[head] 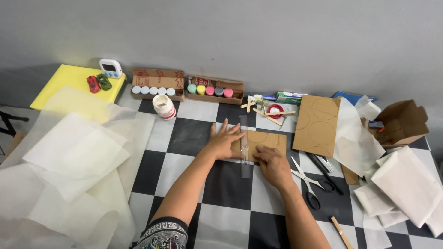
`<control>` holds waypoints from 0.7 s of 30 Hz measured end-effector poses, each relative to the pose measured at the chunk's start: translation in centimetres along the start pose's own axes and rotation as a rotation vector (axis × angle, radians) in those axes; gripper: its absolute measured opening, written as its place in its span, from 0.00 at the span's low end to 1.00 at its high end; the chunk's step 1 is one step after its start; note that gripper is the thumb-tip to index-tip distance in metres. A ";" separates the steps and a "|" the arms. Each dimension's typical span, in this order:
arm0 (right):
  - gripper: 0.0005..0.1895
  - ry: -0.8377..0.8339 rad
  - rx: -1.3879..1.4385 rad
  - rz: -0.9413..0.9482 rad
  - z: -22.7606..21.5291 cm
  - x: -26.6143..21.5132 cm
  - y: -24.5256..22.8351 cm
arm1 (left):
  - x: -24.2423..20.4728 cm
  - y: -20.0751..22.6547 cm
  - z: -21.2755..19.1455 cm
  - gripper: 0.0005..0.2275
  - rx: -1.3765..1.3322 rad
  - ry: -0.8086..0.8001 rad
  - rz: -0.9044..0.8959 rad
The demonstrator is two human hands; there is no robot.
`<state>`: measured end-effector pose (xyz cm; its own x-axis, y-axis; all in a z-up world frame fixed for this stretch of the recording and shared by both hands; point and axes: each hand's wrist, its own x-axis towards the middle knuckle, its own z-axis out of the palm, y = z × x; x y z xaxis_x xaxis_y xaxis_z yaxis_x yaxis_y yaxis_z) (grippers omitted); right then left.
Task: Measuring and marking cardboard with a ruler and pen, then cutting out shapes using scissors.
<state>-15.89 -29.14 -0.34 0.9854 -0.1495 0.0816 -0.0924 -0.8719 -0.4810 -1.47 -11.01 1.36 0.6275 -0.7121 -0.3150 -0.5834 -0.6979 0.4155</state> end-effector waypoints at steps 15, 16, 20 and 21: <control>0.07 0.043 0.060 0.128 2.5 0.0 2.4 | 0.5 1.7 0.1 0.45 0.016 0.010 0.054; 0.07 0.038 0.063 0.136 2.0 -0.1 2.1 | 0.6 1.7 0.1 0.45 0.015 0.001 0.055; 0.07 0.036 0.168 0.130 0.4 -0.2 1.3 | 0.6 1.7 0.2 0.45 0.016 0.009 0.047; 0.08 0.014 0.219 0.152 0.0 -0.2 1.2 | 0.5 1.8 0.1 0.45 0.006 0.015 0.047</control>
<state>-16.18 -30.12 -0.91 0.9603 -0.2790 0.0055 -0.2045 -0.7171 -0.6663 -2.23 -12.64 1.81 0.6068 -0.7431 -0.2821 -0.6156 -0.6638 0.4247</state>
